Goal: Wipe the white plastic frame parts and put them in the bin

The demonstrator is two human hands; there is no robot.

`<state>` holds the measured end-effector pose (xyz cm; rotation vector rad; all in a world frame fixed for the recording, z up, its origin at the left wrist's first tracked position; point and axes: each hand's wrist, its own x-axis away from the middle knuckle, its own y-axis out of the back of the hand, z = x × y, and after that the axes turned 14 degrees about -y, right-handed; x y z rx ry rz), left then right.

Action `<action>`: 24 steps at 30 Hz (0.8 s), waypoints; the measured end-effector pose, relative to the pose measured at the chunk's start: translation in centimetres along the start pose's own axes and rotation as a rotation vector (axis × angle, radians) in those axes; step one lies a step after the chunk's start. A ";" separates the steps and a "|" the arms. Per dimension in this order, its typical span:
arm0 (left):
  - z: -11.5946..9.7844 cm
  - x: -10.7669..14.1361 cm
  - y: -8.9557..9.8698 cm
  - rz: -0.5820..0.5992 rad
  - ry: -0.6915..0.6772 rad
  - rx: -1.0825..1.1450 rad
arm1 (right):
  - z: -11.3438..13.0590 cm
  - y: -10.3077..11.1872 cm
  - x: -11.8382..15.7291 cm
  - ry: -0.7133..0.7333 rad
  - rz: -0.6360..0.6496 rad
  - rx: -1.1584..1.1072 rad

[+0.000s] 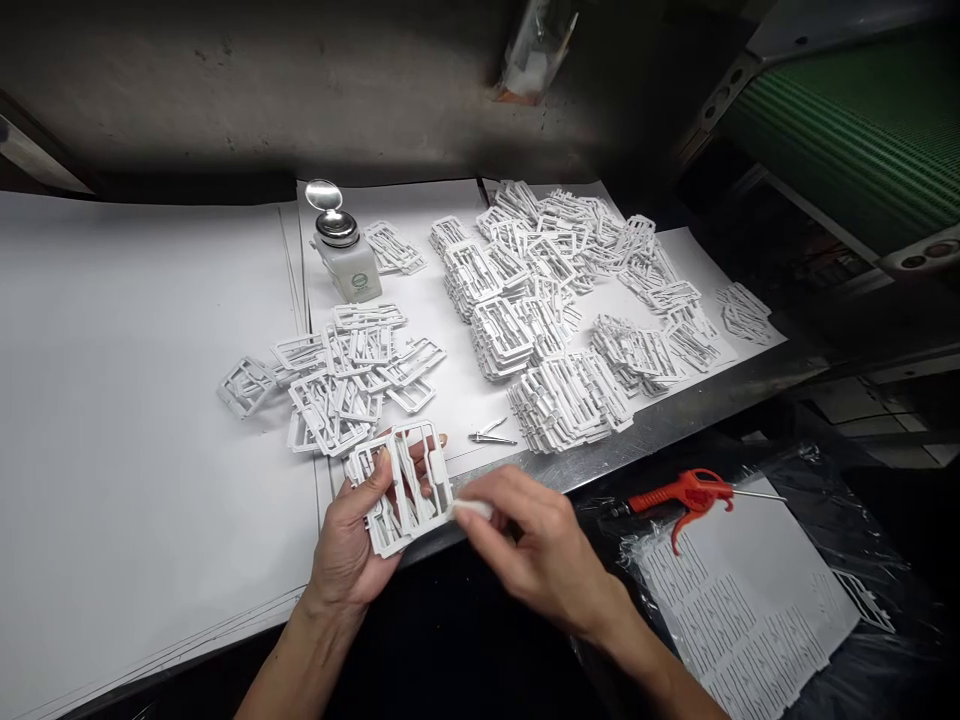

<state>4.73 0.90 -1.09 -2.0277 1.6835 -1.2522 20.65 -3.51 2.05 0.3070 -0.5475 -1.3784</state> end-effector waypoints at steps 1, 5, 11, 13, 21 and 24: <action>-0.1 0.0 0.0 0.002 0.010 -0.007 | -0.3 0.3 0.0 -0.012 -0.047 -0.004; -0.2 0.0 -0.1 -0.007 0.032 -0.009 | -0.4 0.7 -0.1 0.000 -0.129 -0.052; -0.1 0.0 -0.3 -0.046 0.011 0.008 | -0.1 0.1 0.6 -0.044 0.015 -0.046; -0.1 0.0 -0.3 -0.064 0.007 0.003 | -0.3 0.4 0.8 -0.082 0.011 -0.052; 0.0 0.0 -0.3 -0.010 0.008 0.024 | -0.4 -0.2 0.2 -0.027 -0.110 -0.089; 0.0 0.1 -0.2 -0.001 0.035 0.019 | -0.6 -0.3 -0.2 0.002 -0.137 -0.056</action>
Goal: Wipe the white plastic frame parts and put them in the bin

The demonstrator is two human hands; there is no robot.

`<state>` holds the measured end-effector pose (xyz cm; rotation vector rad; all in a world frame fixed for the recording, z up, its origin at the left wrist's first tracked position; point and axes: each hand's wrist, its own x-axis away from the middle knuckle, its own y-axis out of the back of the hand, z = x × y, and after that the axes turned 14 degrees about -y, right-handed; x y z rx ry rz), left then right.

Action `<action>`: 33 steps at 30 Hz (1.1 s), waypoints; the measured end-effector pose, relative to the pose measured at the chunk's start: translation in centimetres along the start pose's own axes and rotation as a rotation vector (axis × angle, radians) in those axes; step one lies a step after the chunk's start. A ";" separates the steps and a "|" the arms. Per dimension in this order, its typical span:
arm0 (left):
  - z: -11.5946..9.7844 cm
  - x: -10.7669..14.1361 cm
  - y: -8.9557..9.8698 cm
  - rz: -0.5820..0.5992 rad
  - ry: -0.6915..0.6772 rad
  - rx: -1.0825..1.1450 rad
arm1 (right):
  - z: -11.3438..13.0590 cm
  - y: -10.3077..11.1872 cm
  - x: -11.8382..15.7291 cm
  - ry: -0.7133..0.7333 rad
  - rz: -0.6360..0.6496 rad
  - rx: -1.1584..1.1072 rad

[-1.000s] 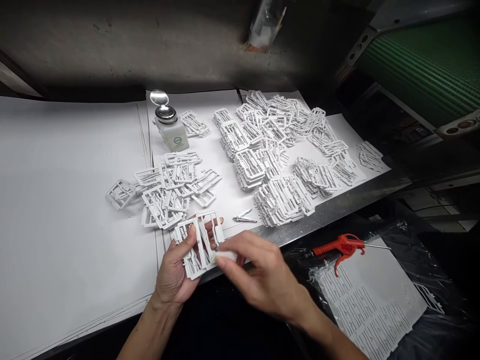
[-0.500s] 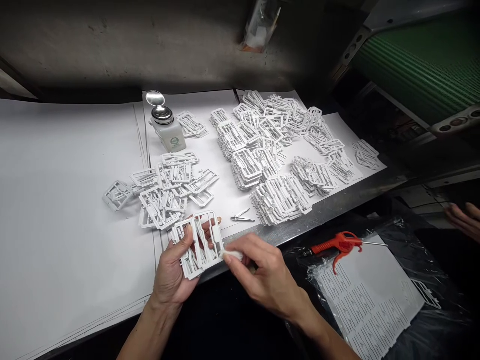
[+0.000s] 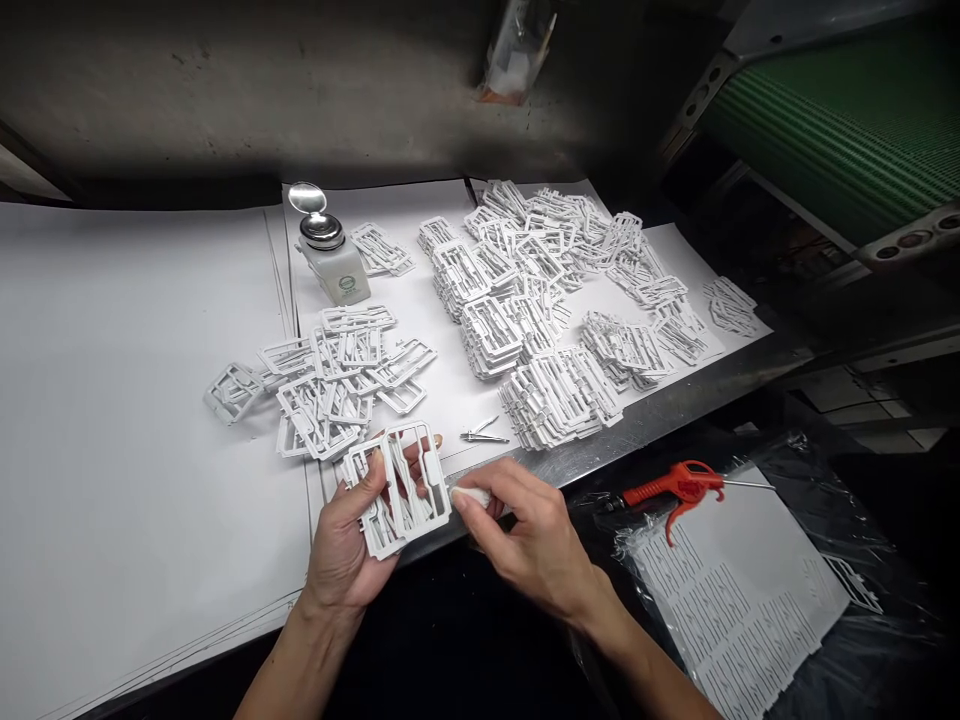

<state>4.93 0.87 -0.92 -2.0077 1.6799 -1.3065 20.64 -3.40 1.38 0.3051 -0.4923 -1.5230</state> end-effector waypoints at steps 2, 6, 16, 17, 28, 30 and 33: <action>0.0 0.0 0.0 -0.010 0.006 -0.009 | 0.0 0.1 -0.1 0.016 -0.025 0.007; 0.0 -0.1 -0.1 -0.038 -0.016 -0.014 | 0.1 0.3 0.3 0.047 -0.009 -0.008; 0.4 -0.1 -0.1 0.005 -0.002 -0.003 | 0.5 -0.2 0.0 0.093 -0.062 -0.015; 0.5 -0.1 -0.2 0.007 -0.012 0.003 | 0.9 -0.5 0.1 0.120 -0.036 -0.021; 0.2 -0.3 -0.1 -0.007 0.001 0.036 | 0.6 0.6 0.7 0.112 0.119 0.112; 0.1 -0.3 0.1 0.005 0.028 0.031 | 0.6 1.3 0.2 0.122 0.044 0.057; 0.2 0.0 0.0 0.024 0.050 0.042 | 1.3 1.3 -1.1 0.155 -0.043 0.019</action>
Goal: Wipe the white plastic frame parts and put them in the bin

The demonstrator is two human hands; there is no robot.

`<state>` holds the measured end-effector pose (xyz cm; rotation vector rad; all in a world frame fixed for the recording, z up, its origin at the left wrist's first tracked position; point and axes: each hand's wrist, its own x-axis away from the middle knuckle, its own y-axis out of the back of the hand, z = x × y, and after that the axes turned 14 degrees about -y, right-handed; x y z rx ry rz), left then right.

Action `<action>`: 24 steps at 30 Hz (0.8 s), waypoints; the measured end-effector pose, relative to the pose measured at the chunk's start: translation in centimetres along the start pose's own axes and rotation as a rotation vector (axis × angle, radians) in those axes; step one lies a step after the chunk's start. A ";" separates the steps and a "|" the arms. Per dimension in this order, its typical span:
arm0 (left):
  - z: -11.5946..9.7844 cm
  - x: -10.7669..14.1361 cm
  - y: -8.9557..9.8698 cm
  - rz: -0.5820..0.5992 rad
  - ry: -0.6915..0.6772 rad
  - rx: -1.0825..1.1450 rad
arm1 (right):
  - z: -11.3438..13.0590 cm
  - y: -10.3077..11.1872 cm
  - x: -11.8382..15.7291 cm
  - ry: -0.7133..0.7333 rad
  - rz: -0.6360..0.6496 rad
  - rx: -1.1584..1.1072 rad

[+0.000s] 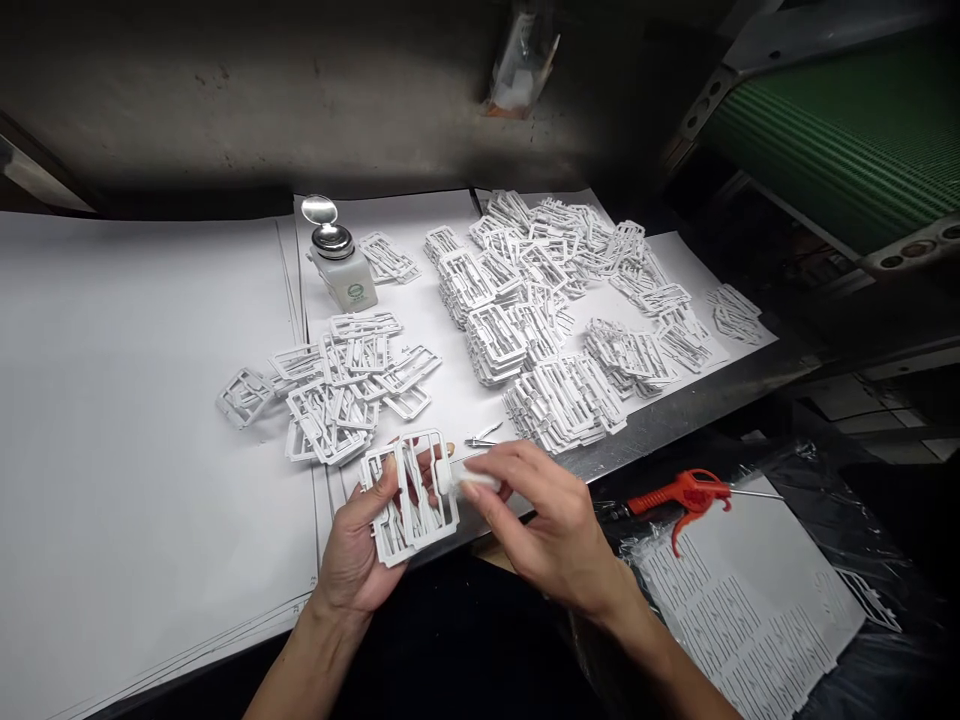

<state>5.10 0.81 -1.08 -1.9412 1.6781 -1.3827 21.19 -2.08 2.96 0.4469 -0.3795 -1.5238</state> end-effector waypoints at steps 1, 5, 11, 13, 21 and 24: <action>0.1 0.1 -0.1 0.001 -0.001 0.009 | 0.2 -0.3 -0.6 0.018 -0.017 -0.005; 0.4 0.6 -0.2 -0.011 -0.029 0.022 | 0.7 -1.7 -2.9 0.111 -0.010 0.033; 0.2 0.6 0.0 -0.020 -0.009 -0.006 | 0.0 -0.9 -3.9 0.019 -0.081 0.161; 0.2 0.5 0.0 -0.015 -0.002 -0.014 | 0.0 -0.5 -3.7 0.006 -0.107 0.152; 0.4 0.5 0.4 0.002 -0.014 -0.056 | 0.3 -0.4 -3.7 -0.037 -0.062 0.299; 0.4 0.4 0.5 0.008 -0.018 -0.053 | 0.7 -0.5 -3.9 -0.033 -0.084 0.273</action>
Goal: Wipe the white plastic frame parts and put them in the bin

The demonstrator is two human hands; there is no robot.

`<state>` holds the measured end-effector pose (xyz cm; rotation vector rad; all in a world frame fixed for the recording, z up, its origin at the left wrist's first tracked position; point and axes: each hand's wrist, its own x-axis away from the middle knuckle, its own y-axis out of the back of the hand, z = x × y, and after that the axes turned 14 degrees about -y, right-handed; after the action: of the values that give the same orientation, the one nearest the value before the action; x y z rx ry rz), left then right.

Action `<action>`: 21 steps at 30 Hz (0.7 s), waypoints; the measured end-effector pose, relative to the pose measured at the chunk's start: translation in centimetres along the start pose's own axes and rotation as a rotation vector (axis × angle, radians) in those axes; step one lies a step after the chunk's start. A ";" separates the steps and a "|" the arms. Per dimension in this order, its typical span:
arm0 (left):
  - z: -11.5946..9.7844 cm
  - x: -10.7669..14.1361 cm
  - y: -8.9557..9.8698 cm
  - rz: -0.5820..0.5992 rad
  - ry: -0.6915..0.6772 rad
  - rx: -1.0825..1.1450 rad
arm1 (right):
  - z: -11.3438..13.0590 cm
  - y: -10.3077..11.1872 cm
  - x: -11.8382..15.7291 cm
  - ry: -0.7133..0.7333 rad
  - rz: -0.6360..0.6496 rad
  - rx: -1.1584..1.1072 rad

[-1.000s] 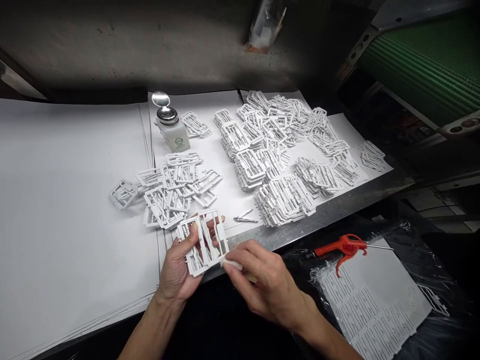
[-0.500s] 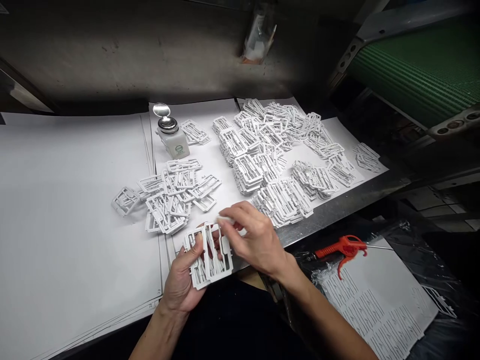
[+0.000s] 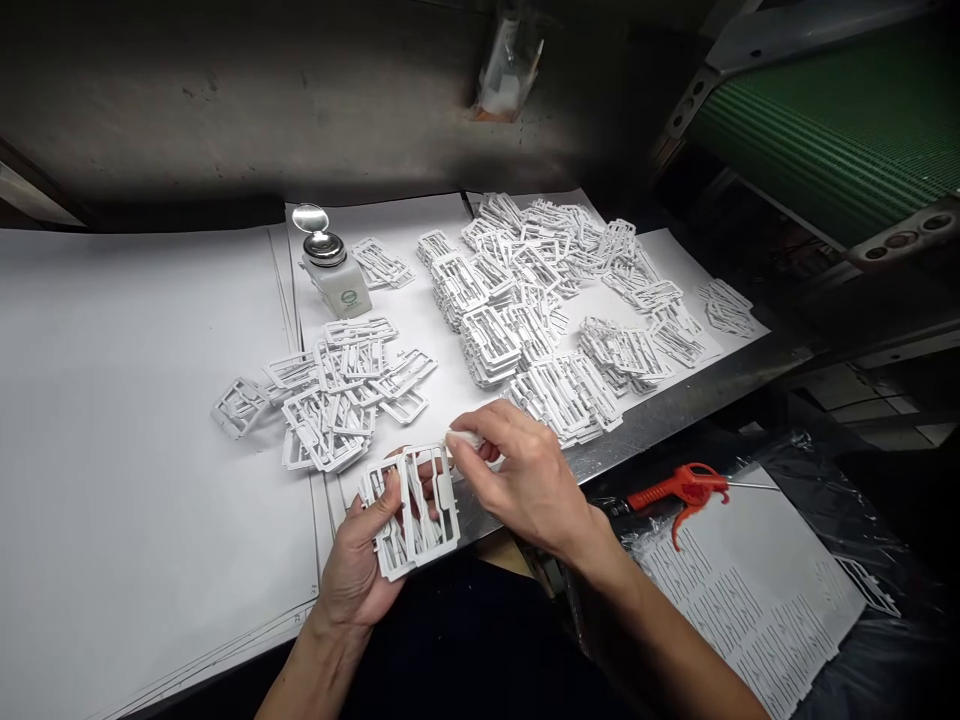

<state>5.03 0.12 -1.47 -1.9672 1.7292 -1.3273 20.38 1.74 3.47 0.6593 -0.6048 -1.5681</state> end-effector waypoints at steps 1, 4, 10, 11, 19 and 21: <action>0.0 0.0 0.0 0.003 -0.005 0.002 | 0.1 -0.1 0.0 0.015 0.008 -0.018; -0.1 -0.1 0.0 -0.002 -0.018 0.005 | 0.2 -0.5 -0.2 0.049 0.026 -0.014; -0.3 -0.1 0.0 -0.036 0.043 0.017 | -0.5 0.1 -0.1 -0.030 -0.079 -0.013; -0.2 -0.2 0.0 -0.032 0.049 0.026 | -0.3 0.1 0.1 -0.017 -0.049 -0.057; -0.3 -0.3 -0.5 -0.002 0.024 0.091 | 1.0 -0.4 2.1 0.019 0.327 -0.186; -0.3 -0.2 -0.5 0.002 0.044 0.096 | 0.9 -0.1 2.2 0.025 0.388 -0.195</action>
<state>5.12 0.60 -1.09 -1.8975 1.6531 -1.4348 19.52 -0.43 3.84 0.3862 -0.5180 -1.2339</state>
